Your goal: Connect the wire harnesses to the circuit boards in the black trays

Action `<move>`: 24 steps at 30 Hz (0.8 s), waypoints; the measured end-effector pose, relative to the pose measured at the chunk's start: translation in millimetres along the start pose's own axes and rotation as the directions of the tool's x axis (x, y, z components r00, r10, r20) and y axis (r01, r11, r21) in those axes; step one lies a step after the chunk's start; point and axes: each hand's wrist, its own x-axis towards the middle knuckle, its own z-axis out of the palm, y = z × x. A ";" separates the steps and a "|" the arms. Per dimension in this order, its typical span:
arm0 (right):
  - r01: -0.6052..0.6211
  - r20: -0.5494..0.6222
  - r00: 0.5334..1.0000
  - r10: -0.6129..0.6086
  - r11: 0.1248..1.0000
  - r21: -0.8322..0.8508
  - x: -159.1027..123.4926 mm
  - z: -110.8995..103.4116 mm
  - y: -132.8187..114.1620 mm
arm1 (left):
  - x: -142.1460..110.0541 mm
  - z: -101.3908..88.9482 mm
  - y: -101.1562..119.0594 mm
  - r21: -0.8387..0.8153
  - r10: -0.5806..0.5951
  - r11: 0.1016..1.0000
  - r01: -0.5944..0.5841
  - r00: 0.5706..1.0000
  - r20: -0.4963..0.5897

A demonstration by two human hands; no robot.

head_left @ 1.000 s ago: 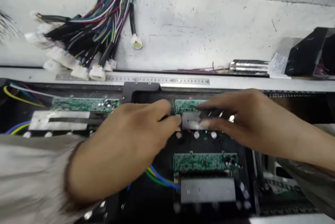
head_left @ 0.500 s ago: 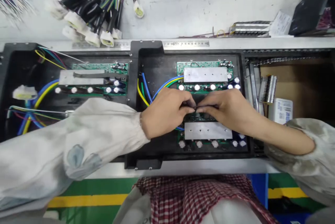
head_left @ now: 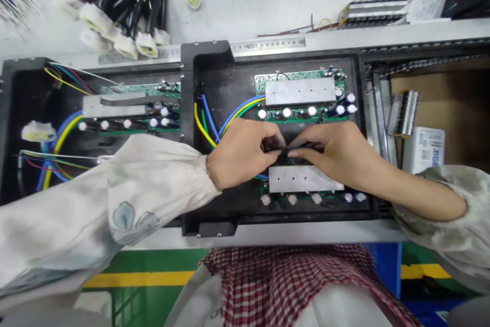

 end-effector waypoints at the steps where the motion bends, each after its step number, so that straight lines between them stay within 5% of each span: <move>1: 0.009 0.005 1.000 -0.009 1.000 0.000 0.1 0.0 0.5 | -0.2 0.2 -0.1 0.001 0.003 1.000 -0.003 1.000 -0.003; 7: -0.004 0.019 1.000 0.004 1.000 0.005 0.8 -0.6 0.0 | -2.3 1.2 0.0 0.056 0.032 0.998 -0.031 0.999 -0.023; 13: -0.036 0.038 0.999 0.036 0.999 0.004 -0.3 -3.4 -2.2 | -2.9 4.2 -0.5 0.222 0.205 0.956 -0.190 0.978 -0.044; 24: -0.096 0.097 0.991 0.093 0.995 0.032 -1.3 -7.1 -3.2 | 2.9 1.3 -0.3 0.232 0.241 0.943 -0.239 0.970 0.021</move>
